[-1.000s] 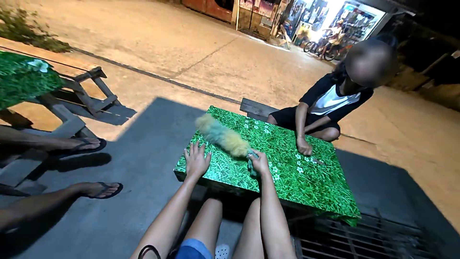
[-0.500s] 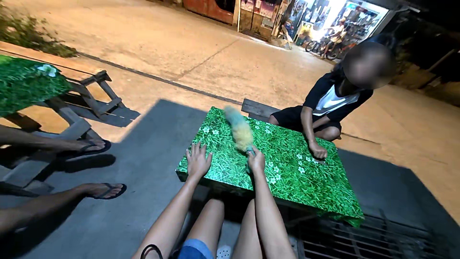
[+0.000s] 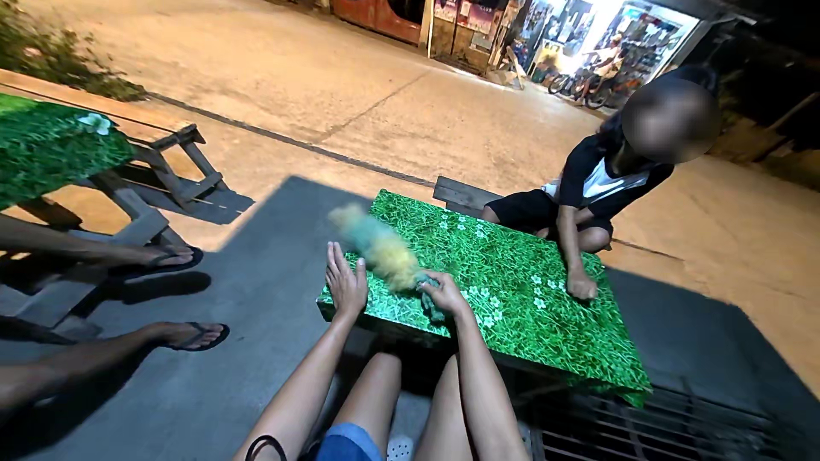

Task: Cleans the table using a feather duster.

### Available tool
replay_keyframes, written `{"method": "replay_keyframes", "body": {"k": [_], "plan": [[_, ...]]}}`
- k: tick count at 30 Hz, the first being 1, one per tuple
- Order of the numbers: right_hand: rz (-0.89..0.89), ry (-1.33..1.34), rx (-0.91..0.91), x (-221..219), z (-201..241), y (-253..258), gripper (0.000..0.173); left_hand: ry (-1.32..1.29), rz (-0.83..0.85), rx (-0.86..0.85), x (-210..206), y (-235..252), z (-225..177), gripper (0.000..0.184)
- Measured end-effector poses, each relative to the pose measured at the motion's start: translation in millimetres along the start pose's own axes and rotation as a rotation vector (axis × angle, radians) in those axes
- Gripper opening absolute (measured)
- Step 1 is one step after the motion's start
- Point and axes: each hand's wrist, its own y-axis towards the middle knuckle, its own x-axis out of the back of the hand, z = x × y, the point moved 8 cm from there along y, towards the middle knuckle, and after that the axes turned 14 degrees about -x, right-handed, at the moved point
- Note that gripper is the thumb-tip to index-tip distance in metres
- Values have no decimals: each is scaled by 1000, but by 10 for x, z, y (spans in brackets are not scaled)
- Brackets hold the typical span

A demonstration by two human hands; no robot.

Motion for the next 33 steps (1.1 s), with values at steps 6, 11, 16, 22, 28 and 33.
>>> {"method": "replay_keyframes", "body": {"k": [6, 11, 16, 22, 28, 33], "plan": [[-336, -31, -205, 220, -120, 27, 37, 55, -1, 1, 4, -5, 40, 71], [-71, -41, -20, 45, -52, 47, 43, 88, 6, -25, -12, 2, 23, 71], [-159, -116, -87, 51, 22, 53, 35, 103, -11, -51, 3, -4, 13, 70], [-248, -39, -92, 88, -60, 135, 40, 108, -1, -35, -7, -20, 24, 72], [-142, 0, -120, 102, -117, 114, 36, 114, -6, -50, 4, -39, -3, 69], [-327, 62, -182, 247, -221, 107, 41, 125, -11, -54, -7, -44, 7, 71]]}}
